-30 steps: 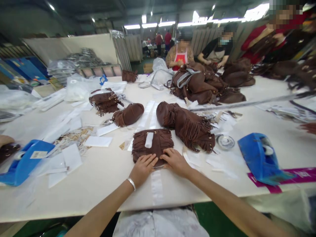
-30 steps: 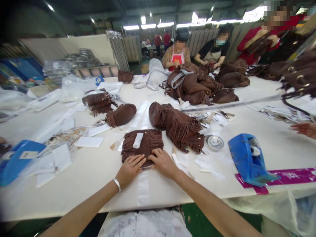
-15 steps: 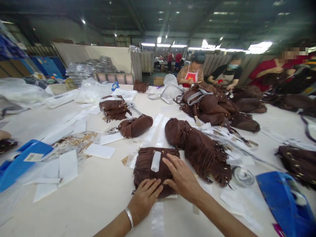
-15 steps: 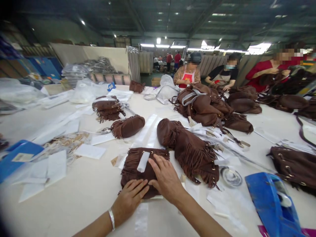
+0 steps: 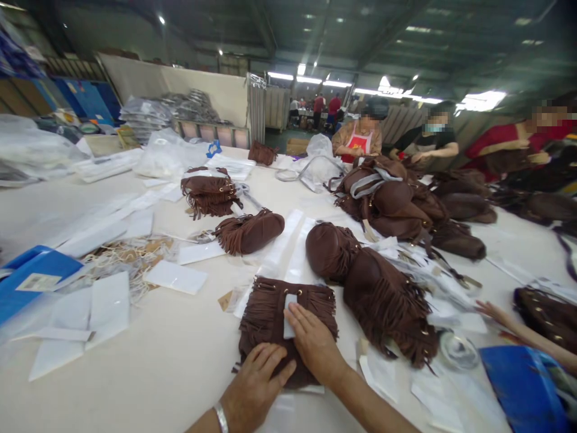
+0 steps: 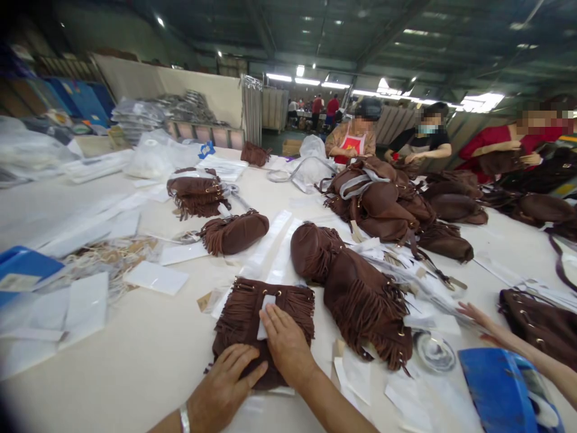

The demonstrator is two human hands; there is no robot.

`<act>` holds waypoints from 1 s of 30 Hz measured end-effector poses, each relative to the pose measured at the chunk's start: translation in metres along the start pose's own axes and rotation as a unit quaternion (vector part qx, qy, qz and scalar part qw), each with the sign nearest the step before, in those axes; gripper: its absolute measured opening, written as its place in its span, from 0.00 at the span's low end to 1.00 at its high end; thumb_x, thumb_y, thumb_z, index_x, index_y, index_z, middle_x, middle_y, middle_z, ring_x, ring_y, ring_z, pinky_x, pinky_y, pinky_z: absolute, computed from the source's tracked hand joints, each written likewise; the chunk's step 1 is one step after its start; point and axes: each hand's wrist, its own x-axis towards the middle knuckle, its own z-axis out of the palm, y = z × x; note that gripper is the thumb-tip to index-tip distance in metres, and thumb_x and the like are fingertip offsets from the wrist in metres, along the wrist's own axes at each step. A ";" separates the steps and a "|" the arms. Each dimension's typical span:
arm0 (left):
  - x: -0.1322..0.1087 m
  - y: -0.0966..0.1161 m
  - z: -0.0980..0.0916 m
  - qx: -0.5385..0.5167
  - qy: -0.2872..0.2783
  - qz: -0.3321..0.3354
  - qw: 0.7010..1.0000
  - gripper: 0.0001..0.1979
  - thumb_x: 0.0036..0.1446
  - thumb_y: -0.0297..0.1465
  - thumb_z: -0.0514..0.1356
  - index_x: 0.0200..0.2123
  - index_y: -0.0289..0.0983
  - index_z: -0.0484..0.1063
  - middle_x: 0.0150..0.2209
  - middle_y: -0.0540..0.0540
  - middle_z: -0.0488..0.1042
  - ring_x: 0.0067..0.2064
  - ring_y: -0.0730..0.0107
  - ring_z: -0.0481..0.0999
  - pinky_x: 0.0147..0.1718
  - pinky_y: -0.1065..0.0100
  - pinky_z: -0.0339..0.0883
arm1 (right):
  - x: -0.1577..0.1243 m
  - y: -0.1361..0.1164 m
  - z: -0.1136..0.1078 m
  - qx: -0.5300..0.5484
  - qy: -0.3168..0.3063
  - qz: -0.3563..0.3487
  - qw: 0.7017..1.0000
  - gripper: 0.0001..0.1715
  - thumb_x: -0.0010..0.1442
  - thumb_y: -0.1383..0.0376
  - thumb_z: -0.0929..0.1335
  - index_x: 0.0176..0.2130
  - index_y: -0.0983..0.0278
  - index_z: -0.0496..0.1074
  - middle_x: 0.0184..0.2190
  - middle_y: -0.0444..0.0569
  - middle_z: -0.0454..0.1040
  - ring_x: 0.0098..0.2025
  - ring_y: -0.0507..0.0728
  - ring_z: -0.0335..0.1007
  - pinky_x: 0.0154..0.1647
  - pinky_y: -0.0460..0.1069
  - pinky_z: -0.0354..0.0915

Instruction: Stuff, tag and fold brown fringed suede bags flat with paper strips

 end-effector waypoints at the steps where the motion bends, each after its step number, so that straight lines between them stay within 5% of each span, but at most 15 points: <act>1: 0.001 0.001 -0.002 -0.004 -0.004 -0.002 1.000 0.27 0.58 0.22 0.53 0.60 0.44 0.62 0.53 0.41 0.71 0.56 0.57 0.68 0.55 0.50 0.65 | 0.002 -0.004 0.002 0.000 -0.007 0.008 1.000 0.35 0.57 0.77 0.60 0.63 0.70 0.58 0.64 0.60 0.58 0.66 0.62 0.52 0.62 0.59 0.61; 4: 0.009 0.004 -0.015 -0.022 -0.030 -0.024 0.999 0.28 0.55 0.23 0.55 0.60 0.40 0.62 0.59 0.37 0.64 0.58 0.54 0.65 0.56 0.49 0.64 | 0.007 -0.012 0.000 0.019 -0.036 0.018 0.999 0.29 0.59 0.72 0.62 0.60 0.72 0.63 0.63 0.63 0.58 0.66 0.64 0.51 0.64 0.59 0.57; 8: 0.025 0.005 -0.030 -0.067 -0.068 -0.082 0.992 0.23 0.56 0.35 0.59 0.55 0.36 0.65 0.67 0.34 0.49 0.58 0.50 0.64 0.54 0.49 0.65 | 0.006 -0.012 -0.020 0.063 -0.074 0.018 0.995 0.30 0.58 0.68 0.63 0.59 0.73 0.62 0.65 0.63 0.55 0.68 0.65 0.45 0.68 0.62 0.46; 15: 0.036 -0.003 -0.017 -0.055 -0.041 -0.104 0.992 0.13 0.60 0.36 0.56 0.47 0.39 0.70 0.60 0.39 0.64 0.51 0.54 0.68 0.50 0.49 0.65 | -0.001 0.000 -0.034 0.136 -0.040 0.010 0.990 0.24 0.59 0.69 0.62 0.56 0.67 0.63 0.63 0.60 0.59 0.67 0.61 0.49 0.66 0.64 0.49; 23: 0.039 -0.005 -0.020 -0.042 -0.079 -0.093 0.992 0.16 0.62 0.39 0.54 0.48 0.37 0.70 0.61 0.37 0.63 0.50 0.54 0.66 0.47 0.51 0.62 | 0.000 0.002 -0.032 0.159 -0.054 0.019 0.986 0.16 0.62 0.66 0.63 0.50 0.64 0.66 0.64 0.58 0.58 0.66 0.61 0.51 0.65 0.64 0.50; 30: 0.039 -0.003 -0.017 -0.020 -0.081 -0.077 0.993 0.17 0.63 0.38 0.53 0.52 0.39 0.68 0.61 0.38 0.62 0.50 0.54 0.66 0.48 0.52 0.62 | -0.067 0.004 -0.075 0.150 0.049 0.191 0.969 0.14 0.67 0.65 0.60 0.51 0.61 0.67 0.56 0.55 0.69 0.58 0.59 0.65 0.58 0.57 0.63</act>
